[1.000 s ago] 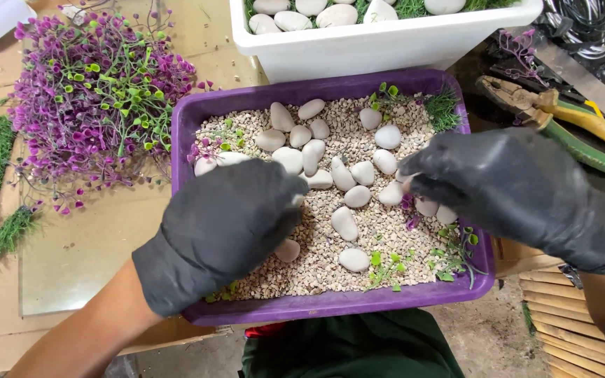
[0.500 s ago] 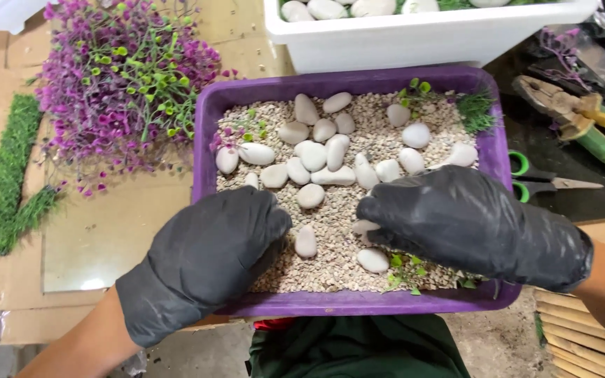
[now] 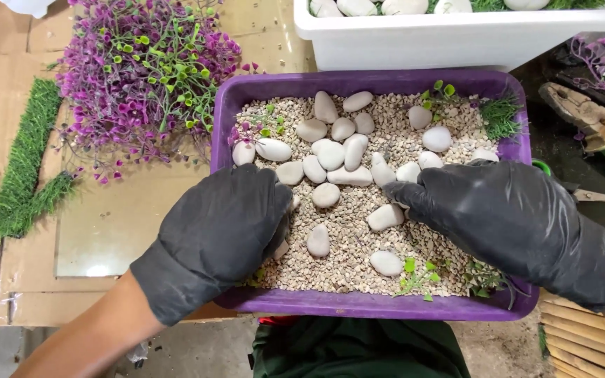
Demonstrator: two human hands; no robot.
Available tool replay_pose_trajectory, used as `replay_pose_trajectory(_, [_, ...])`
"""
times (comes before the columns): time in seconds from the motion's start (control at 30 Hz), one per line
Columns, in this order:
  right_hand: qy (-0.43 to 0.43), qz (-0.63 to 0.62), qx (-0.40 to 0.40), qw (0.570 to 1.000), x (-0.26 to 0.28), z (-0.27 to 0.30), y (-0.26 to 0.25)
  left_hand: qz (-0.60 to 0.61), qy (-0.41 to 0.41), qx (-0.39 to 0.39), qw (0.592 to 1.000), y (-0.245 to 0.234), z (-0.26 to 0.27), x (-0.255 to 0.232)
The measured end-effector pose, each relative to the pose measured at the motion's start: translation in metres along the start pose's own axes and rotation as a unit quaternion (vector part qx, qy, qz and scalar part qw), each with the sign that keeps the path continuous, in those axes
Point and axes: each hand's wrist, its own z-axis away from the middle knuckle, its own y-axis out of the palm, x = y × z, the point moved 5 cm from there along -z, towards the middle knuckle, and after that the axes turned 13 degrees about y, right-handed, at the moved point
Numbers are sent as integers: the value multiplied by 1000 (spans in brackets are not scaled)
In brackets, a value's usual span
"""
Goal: The person arranges white stones and green moss in a white rectangular bonsai pot containing a black tree trunk. They then move to a purple tray filled with gravel and small plants, arranging white stones among the greenery.
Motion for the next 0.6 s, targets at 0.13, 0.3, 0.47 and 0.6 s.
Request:
replay_pose_trajectory(0.13, [321, -280, -80, 901, -17, -2, 4, -48, 13, -1, 999, -10, -4, -2])
replay_pose_trajectory(0.3, [270, -275, 30, 922, -29, 0, -23, -21, -51, 144, 988, -33, 2, -17])
replay_pose_trajectory(0.47, [-152, -293, -237, 914, -24, -1, -41, 53, 41, 16, 998, -13, 15, -22])
replay_pose_trajectory(0.6, [-158, -326, -223, 905, -35, 2, -48, 22, -1, 78, 997, -6, 15, -12])
